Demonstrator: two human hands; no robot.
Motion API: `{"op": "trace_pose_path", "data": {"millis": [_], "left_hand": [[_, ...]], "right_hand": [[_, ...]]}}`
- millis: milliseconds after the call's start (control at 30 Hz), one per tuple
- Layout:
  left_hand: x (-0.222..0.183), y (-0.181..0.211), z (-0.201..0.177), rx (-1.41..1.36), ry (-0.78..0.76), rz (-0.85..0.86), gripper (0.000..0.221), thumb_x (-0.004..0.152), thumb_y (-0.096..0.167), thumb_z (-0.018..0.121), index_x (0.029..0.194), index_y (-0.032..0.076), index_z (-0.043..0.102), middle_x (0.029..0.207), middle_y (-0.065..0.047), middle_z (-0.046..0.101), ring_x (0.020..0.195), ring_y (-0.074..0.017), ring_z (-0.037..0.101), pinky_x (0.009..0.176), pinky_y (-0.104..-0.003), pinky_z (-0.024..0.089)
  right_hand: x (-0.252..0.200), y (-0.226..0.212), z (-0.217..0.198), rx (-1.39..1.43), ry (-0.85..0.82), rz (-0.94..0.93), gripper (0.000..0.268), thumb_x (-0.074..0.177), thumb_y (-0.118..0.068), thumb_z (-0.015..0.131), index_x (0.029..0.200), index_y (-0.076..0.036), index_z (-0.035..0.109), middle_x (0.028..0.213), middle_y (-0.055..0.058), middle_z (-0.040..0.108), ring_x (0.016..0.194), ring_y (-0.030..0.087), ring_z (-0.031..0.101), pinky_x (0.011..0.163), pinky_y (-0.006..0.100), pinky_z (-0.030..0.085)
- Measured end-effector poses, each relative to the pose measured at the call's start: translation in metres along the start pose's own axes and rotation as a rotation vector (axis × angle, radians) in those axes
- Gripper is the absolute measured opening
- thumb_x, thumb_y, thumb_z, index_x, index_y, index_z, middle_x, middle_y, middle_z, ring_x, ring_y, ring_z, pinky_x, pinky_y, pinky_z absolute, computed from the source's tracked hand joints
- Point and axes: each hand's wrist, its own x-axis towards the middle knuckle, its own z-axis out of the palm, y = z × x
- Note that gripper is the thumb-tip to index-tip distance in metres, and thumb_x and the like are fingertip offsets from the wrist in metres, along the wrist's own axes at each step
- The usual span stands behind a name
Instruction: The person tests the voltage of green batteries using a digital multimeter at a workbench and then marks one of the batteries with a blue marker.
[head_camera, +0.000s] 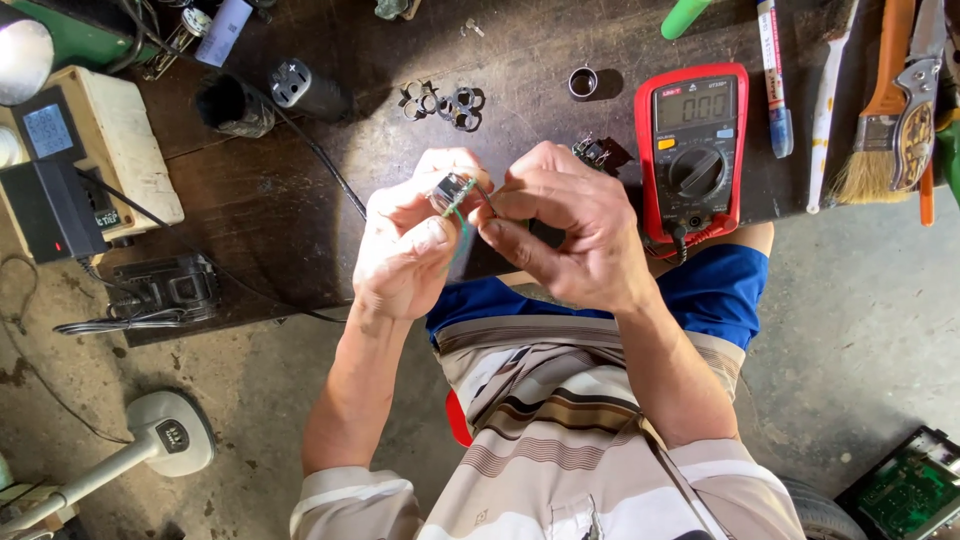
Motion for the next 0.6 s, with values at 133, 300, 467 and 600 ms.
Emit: {"op": "trace_pose_path", "data": {"millis": [133, 300, 467, 600], "left_hand": [[0.006, 0.015, 0.005, -0.03, -0.011, 0.002, 0.043, 0.085, 0.019, 0.076, 0.12, -0.005, 0.069, 0.113, -0.02, 0.054, 0.084, -0.0094, 0.052, 0.053, -0.013, 0.039], [0.007, 0.011, -0.003, 0.345, -0.029, 0.111, 0.046, 0.08, 0.015, 0.085, 0.12, -0.004, 0.072, 0.114, -0.019, 0.065, 0.114, -0.0224, 0.056, 0.098, -0.031, 0.047], [-0.003, 0.018, -0.004, 0.617, -0.08, 0.091, 0.041, 0.091, 0.018, 0.08, 0.127, 0.004, 0.066, 0.123, -0.014, 0.063, 0.121, -0.0261, 0.059, 0.111, -0.038, 0.05], [-0.005, 0.013, -0.004, 0.653, -0.059, 0.066, 0.042, 0.089, 0.011, 0.081, 0.126, 0.001, 0.065, 0.122, -0.016, 0.064, 0.119, -0.027, 0.06, 0.108, -0.037, 0.052]], "right_hand": [[0.002, 0.009, -0.01, -0.02, 0.007, 0.008, 0.006, 0.096, 0.0, 0.076, 0.091, 0.003, 0.074, 0.084, 0.014, 0.071, 0.079, 0.032, 0.065, 0.078, 0.043, 0.055], [0.004, 0.019, -0.021, -0.365, 0.053, -0.133, 0.006, 0.095, 0.006, 0.079, 0.1, 0.004, 0.08, 0.09, 0.015, 0.075, 0.085, 0.034, 0.066, 0.08, 0.043, 0.058], [-0.016, 0.011, -0.028, -0.501, 0.109, -0.052, 0.021, 0.101, -0.006, 0.077, 0.114, 0.01, 0.073, 0.106, 0.018, 0.074, 0.1, 0.034, 0.064, 0.089, 0.043, 0.058], [-0.027, 0.007, -0.023, -0.369, 0.201, -0.048, 0.002, 0.098, 0.01, 0.07, 0.099, 0.011, 0.071, 0.094, 0.02, 0.072, 0.086, 0.037, 0.067, 0.081, 0.043, 0.058]]}}
